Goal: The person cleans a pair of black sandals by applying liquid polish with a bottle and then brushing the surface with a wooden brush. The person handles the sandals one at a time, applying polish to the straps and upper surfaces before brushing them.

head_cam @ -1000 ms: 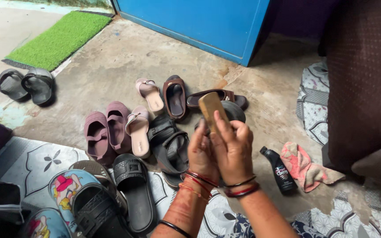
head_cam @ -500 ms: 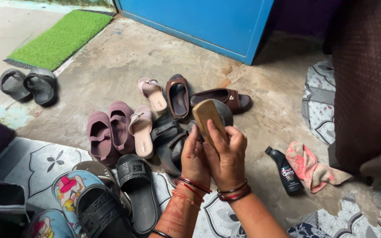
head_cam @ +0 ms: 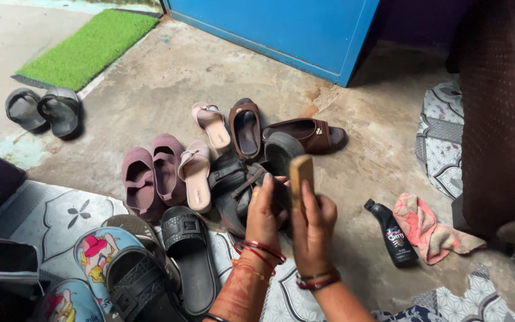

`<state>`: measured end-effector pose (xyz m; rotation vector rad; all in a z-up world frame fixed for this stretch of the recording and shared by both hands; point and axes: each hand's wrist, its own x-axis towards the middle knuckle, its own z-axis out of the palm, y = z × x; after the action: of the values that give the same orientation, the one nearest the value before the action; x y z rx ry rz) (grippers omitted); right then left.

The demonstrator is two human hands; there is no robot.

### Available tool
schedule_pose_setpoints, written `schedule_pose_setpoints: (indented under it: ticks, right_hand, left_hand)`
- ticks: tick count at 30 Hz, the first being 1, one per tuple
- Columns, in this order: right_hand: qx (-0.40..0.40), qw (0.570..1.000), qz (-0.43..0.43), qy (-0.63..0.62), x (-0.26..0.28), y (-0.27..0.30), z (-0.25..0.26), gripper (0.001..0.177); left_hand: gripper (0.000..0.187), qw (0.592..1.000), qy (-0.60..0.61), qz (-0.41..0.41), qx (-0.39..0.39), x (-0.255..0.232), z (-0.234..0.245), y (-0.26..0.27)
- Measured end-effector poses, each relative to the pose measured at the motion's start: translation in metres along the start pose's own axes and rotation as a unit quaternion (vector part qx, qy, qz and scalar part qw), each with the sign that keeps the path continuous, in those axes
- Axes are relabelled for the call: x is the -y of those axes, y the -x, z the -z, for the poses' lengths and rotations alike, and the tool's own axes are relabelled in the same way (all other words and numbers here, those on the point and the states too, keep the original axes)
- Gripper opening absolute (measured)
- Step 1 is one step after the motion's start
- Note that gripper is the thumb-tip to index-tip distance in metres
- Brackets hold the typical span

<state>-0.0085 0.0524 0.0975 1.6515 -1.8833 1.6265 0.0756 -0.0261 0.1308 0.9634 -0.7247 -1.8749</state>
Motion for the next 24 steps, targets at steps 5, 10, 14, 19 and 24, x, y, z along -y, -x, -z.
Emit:
schedule_pose_setpoints:
  ticks: [5,10,14,19,24]
  right_hand:
    - [-0.022,0.999,0.006,0.049,-0.004,0.010,-0.006,0.064]
    - [0.010,0.991,-0.040,0.130,-0.044,0.053,0.008,0.065]
    - [0.043,0.967,-0.134,0.213,-0.098,0.047,0.021,0.049]
    - [0.011,0.917,-0.363,-0.162,-0.146,0.033,0.054,0.057]
    - [-0.082,0.770,-0.544,-0.322,-0.140,0.037,0.080,0.065]
  left_hand:
    - [0.037,0.994,0.009,-0.106,0.013,0.017,-0.003,-0.014]
    - [0.036,0.993,0.016,-0.114,-0.014,0.017,-0.007,-0.034]
    - [0.036,0.970,-0.115,-0.203,0.064,0.002,-0.054,-0.046]
    - [0.029,0.776,-0.538,-0.255,0.207,-0.008,-0.083,-0.013]
    - [0.028,0.446,-0.823,-0.193,0.292,0.000,-0.051,0.015]
